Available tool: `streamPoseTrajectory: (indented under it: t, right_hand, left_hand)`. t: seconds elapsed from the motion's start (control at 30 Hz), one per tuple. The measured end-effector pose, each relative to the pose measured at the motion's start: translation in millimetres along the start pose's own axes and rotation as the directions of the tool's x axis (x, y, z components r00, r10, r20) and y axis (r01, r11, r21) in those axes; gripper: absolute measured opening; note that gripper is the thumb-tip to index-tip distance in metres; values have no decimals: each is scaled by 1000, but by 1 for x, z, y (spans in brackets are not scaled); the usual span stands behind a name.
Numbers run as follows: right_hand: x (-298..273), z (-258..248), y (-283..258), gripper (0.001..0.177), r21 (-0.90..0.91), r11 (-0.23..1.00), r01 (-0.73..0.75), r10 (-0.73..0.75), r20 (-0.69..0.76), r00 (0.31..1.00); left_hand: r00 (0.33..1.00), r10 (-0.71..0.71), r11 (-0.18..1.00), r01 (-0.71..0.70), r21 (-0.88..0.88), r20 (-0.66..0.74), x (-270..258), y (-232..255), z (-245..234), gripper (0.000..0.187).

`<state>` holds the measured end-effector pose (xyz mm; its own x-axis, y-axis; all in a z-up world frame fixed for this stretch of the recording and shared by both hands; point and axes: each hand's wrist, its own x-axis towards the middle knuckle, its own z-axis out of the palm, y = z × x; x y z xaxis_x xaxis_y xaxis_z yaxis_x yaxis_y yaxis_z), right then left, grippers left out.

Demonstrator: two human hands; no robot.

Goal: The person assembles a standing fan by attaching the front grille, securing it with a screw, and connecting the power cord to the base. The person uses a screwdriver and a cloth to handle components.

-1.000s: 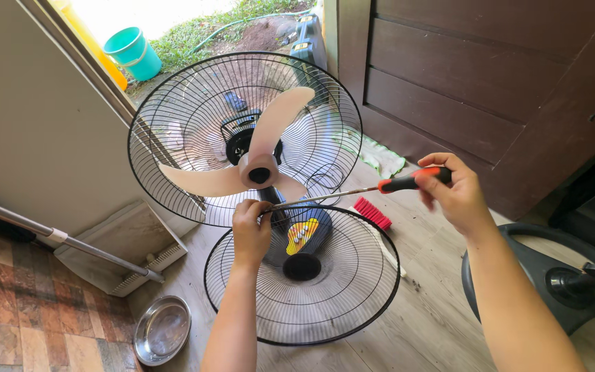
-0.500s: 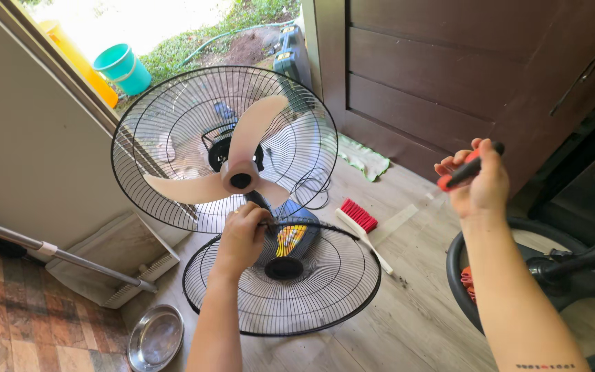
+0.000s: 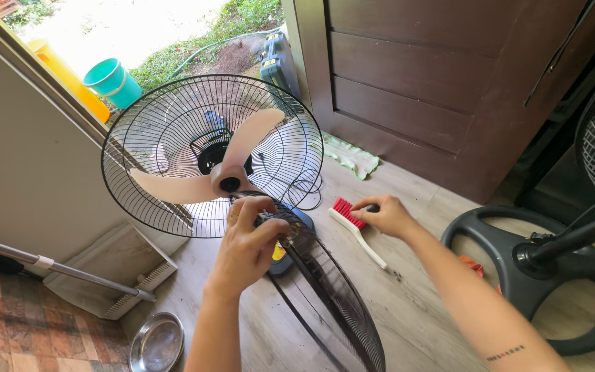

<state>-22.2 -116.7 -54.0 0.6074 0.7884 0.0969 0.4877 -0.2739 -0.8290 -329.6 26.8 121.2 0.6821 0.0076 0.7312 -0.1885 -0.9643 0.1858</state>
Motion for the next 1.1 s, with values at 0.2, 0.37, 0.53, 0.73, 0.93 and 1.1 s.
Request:
streamPoseTrajectory:
  t: [0.2,0.37,0.53,0.73,0.93,1.1]
  right_hand:
    - [-3,16,8,49,206,969,135,-133,-20,991]
    - [-7,-8,17,51,565,819,-100,-70,271,960]
    - [-10,-40,21,50,642,767,15,-157,165,974]
    - [-14,-58,-24,51,402,883,243,-293,65,954]
    - [-23,-65,-84,46,160,631,759,-775,81,627]
    - [-25,-56,-124,24,138,735,664,-666,336,667]
  left_hand:
    - [988,-111,917,60,-394,-108,-9,0,36,32]
    - [988,-141,754,62,-654,-69,-15,8,68,23]
    - [958,-288,537,170,-826,10,-14,15,84,27]
    - [980,-195,777,128,-616,-42,-15,9,88,69]
    - [983,-179,829,134,-543,-32,-23,-12,86,77]
    - [984,-165,827,175,-534,67,-34,-24,72,80]
